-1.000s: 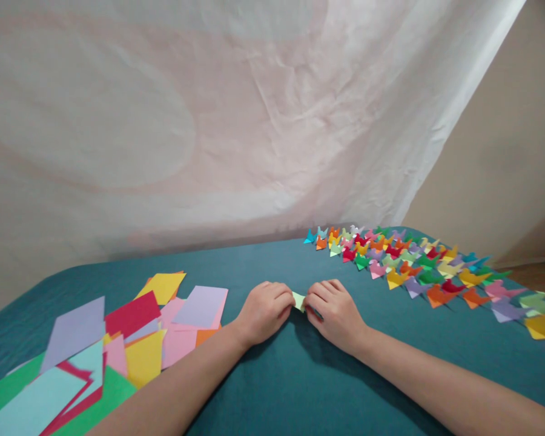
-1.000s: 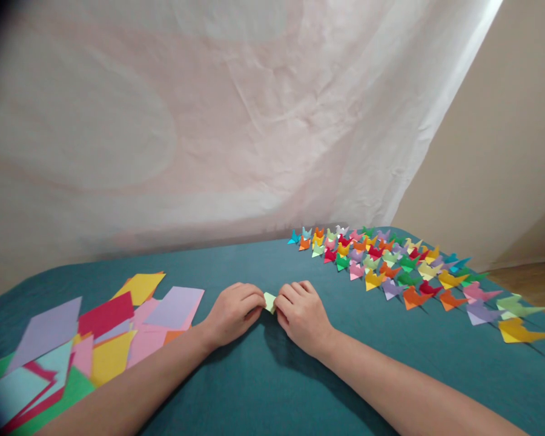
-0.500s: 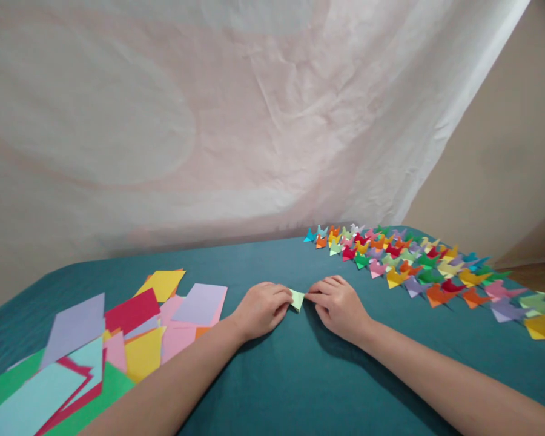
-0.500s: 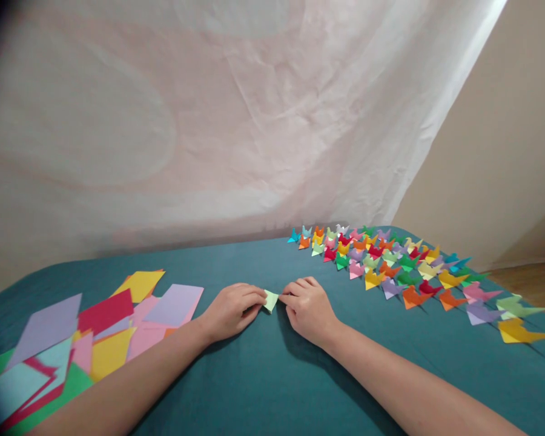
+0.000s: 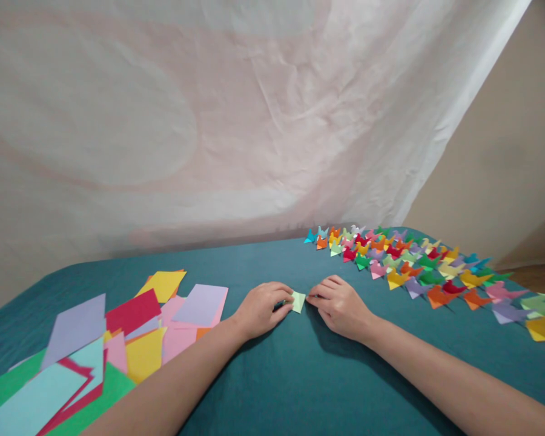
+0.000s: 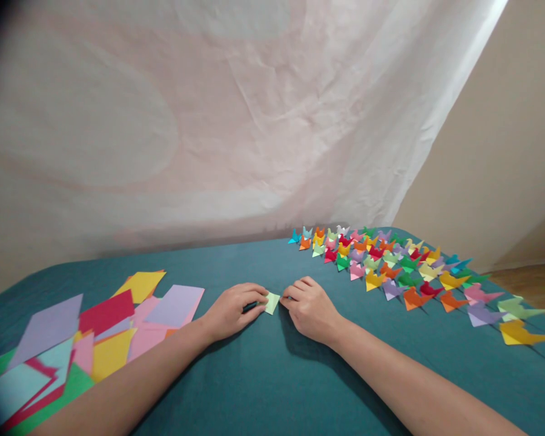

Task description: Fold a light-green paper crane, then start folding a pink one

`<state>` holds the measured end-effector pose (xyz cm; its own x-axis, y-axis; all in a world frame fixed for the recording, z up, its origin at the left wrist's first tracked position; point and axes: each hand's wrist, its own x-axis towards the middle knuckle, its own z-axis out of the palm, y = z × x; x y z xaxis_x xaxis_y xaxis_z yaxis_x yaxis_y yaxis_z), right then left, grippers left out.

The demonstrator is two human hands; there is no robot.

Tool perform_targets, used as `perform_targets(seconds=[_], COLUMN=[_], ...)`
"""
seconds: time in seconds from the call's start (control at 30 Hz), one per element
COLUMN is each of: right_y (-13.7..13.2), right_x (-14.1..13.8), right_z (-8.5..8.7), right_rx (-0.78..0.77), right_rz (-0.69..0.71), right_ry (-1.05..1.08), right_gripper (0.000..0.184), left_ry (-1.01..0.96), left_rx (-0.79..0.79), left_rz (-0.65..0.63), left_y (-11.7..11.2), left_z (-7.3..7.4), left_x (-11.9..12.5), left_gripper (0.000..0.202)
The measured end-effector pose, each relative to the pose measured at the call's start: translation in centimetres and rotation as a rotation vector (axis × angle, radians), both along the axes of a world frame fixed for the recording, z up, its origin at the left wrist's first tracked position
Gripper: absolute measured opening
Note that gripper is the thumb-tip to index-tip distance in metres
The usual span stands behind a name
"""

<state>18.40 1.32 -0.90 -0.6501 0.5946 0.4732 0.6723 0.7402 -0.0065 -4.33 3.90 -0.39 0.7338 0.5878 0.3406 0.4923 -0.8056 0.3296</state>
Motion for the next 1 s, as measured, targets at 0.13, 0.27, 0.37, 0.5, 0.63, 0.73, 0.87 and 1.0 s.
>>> perform_targets(seconds=[0.13,0.27,0.37,0.5,0.63,0.73,0.87,1.0], right_y=[0.06,0.13,0.17,0.16,0.1,0.05,-0.06,-0.06], right_x=[0.03,0.03,0.01,0.01,0.01,-0.06,-0.19,-0.26], right_z=[-0.26,-0.4,-0.45,-0.53,-0.53,-0.36,-0.03,-0.1], right_rx=[0.034,0.034,0.034,0.029,0.026,0.023,0.016,0.028], right_rz=[0.023,0.024,0.02,0.019,0.014,0.008,0.009,0.033], right_ry=[0.03,0.021,0.011,0.0,-0.009,-0.022,-0.034,-0.05], right_gripper=[0.024,0.022,0.023,0.022,0.022,0.022,0.023,0.024], left_ry=[-0.011,-0.008,-0.013,-0.02,-0.021,-0.027,-0.057,-0.101], left_rx=[-0.019,-0.03,-0.035,-0.043,-0.054,-0.066,-0.094,-0.149], left_rz=[0.003,-0.002,0.002,0.005,0.011,0.017,0.02,0.02], left_y=[0.01,0.01,0.05,0.12,0.12,0.11,0.25,0.53], left_z=[0.12,0.2,0.14,0.03,0.07,0.08,0.0,-0.03], left_x=[0.07,0.11,0.09,0.09,0.11,0.12,0.11,-0.02], left_gripper=[0.02,0.022,0.023,0.023,0.024,0.024,0.025,0.027])
